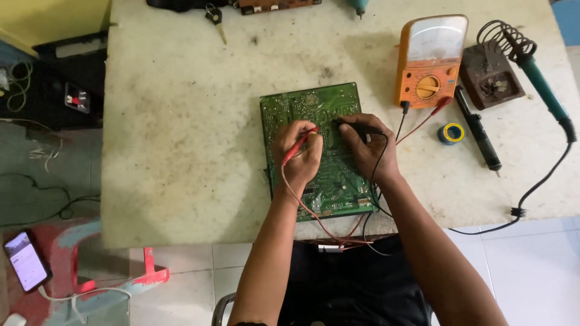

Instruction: Testing electrical components on a circuit board using a multimeter to check for continuity or voltage.

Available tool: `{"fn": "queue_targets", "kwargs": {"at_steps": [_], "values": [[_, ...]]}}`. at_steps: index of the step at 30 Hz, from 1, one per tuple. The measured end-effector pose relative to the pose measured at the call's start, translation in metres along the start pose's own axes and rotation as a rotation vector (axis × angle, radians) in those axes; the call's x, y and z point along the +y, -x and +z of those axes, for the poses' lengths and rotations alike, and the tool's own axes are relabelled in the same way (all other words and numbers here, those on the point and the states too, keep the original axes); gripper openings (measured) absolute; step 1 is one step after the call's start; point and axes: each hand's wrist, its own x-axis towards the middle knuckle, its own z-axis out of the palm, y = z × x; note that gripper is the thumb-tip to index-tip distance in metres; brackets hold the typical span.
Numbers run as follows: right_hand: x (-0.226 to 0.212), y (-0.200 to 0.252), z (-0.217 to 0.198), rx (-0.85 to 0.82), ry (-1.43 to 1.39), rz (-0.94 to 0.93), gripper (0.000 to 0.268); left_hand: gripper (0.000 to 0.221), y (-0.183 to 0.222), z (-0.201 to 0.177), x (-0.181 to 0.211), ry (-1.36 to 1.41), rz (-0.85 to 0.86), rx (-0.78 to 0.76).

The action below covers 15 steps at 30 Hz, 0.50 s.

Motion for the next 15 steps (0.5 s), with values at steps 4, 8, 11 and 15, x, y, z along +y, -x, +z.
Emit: {"fn": "queue_targets", "kwargs": {"at_steps": [4,8,11,15], "values": [[0.003,0.002,-0.005,0.026,0.068,-0.027,0.019,0.01,0.001,0.001,-0.001,0.013,-0.008,-0.04],[0.002,0.001,-0.004,0.024,0.036,-0.022,0.018,0.011,-0.003,-0.003,0.008,0.028,0.016,-0.044],[-0.003,-0.001,-0.004,0.016,0.046,-0.001,0.018,0.01,-0.005,-0.004,0.01,0.061,0.013,-0.056],[0.0,0.0,-0.004,-0.011,0.116,-0.018,0.02,0.01,-0.003,-0.003,0.009,0.042,0.012,-0.054]]}}
